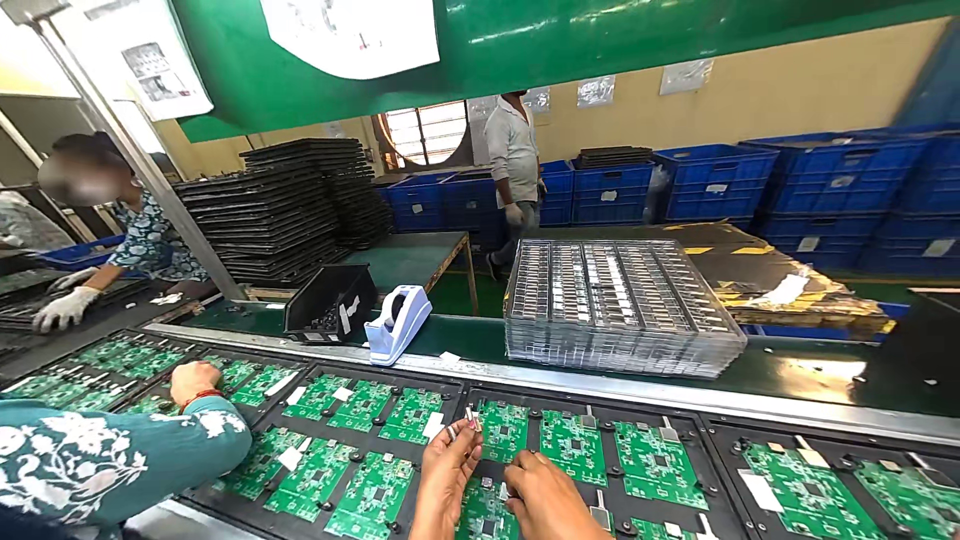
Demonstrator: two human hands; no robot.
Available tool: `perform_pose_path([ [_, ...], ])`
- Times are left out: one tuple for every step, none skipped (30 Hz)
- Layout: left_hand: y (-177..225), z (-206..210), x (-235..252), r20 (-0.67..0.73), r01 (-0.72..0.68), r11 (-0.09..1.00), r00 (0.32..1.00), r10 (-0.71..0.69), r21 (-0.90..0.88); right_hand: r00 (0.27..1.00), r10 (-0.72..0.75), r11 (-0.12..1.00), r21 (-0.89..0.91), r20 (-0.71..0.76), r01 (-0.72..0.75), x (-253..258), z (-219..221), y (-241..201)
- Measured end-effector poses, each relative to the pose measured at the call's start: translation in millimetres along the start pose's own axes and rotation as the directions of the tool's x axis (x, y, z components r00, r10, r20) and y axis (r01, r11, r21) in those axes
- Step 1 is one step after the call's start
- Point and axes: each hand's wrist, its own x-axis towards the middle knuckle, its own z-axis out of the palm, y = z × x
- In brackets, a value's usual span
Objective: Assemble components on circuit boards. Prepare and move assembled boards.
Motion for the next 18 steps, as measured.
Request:
perform_pose_path([
  [0.1, 0.0, 0.2, 0.001, -0.001, 1.0, 1.0, 0.001, 0.0, 1.0, 0.004, 1.0, 0.001, -0.012, -0.004, -0.8, 0.8, 0.6],
  [0.3, 0.1, 0.2, 0.002, -0.002, 1.0, 1.0, 0.002, -0.001, 1.0, 0.004, 1.0, 0.004, -0.017, -0.004, -1.7, 1.2, 1.4],
  [0.4, 0.2, 0.0, 0.003, -0.003, 1.0, 1.0, 0.003, 0.0, 1.0, 0.0, 1.0, 0.005, -0.012, 0.0, -2.1, 0.8, 2.4],
  [0.3, 0.4, -0.2, 0.004, -0.003, 1.0, 1.0, 0.003, 0.001, 1.0, 0.0, 1.0, 0.003, 0.002, 0.0, -2.2, -0.5, 3.4],
  [-0.1, 0.4, -0.4, 0.006, -0.003, 1.0, 1.0, 0.003, -0.001, 1.0, 0.003, 1.0, 0.004, 0.018, -0.003, -2.2, -2.1, 3.8],
  [-0.3, 0.5, -0.5, 0.008, -0.002, 1.0, 1.0, 0.002, 0.001, 1.0, 0.006, 1.0, 0.004, 0.028, -0.006, -2.2, -3.5, 3.6],
  [-0.2, 0.8, -0.7, 0.008, 0.0, 1.0, 1.0, -0.001, 0.006, 0.999, 0.013, 1.0, 0.0, 0.031, -0.013, -2.3, -4.3, 3.1],
  [-0.2, 0.8, -0.6, 0.009, 0.005, 1.0, 1.0, -0.005, 0.009, 0.999, 0.018, 1.0, -0.006, 0.028, -0.018, -2.7, -4.4, 2.5],
  [-0.3, 0.8, -0.4, 0.01, 0.009, 1.0, 1.0, -0.009, 0.013, 0.999, 0.022, 1.0, -0.009, 0.024, -0.022, -3.5, -4.3, 2.0],
  [-0.5, 0.8, -0.2, 0.013, 0.012, 1.0, 1.0, -0.012, 0.016, 0.999, 0.023, 1.0, -0.014, 0.024, -0.022, -4.4, -4.7, 1.9],
  [-0.6, 0.9, -0.3, 0.014, 0.013, 1.0, 1.0, -0.013, 0.017, 0.999, 0.023, 1.0, -0.017, 0.031, -0.022, -5.3, -5.6, 2.0],
  [-0.6, 0.8, -0.5, 0.017, 0.012, 1.0, 1.0, -0.012, 0.017, 0.999, 0.022, 1.0, -0.02, 0.039, -0.021, -5.7, -6.4, 2.4],
  [-0.7, 0.7, -0.7, 0.021, 0.011, 1.0, 1.0, -0.011, 0.016, 0.999, 0.019, 1.0, -0.022, 0.046, -0.018, -6.0, -6.9, 2.9],
  [-0.8, 0.6, -0.9, 0.023, 0.009, 1.0, 1.0, -0.01, 0.015, 0.999, 0.018, 1.0, -0.024, 0.05, -0.017, -6.1, -7.2, 3.4],
  [-0.8, 0.7, -1.2, 0.024, 0.009, 1.0, 1.0, -0.01, 0.017, 0.998, 0.017, 0.999, -0.028, 0.056, -0.016, -6.4, -7.8, 3.4],
  [-0.4, 0.9, -1.6, 0.024, 0.011, 1.0, 1.0, -0.011, 0.022, 0.998, 0.018, 0.999, -0.032, 0.06, -0.016, -6.9, -8.4, 3.2],
  [0.0, 1.2, -2.0, 0.021, 0.012, 1.0, 1.0, -0.013, 0.027, 0.998, 0.017, 0.999, -0.036, 0.058, -0.014, -7.3, -8.4, 3.0],
  [0.6, 1.6, -2.4, 0.021, 0.014, 0.999, 1.0, -0.014, 0.032, 0.998, 0.013, 0.999, -0.04, 0.054, -0.011, -7.9, -8.2, 2.9],
])
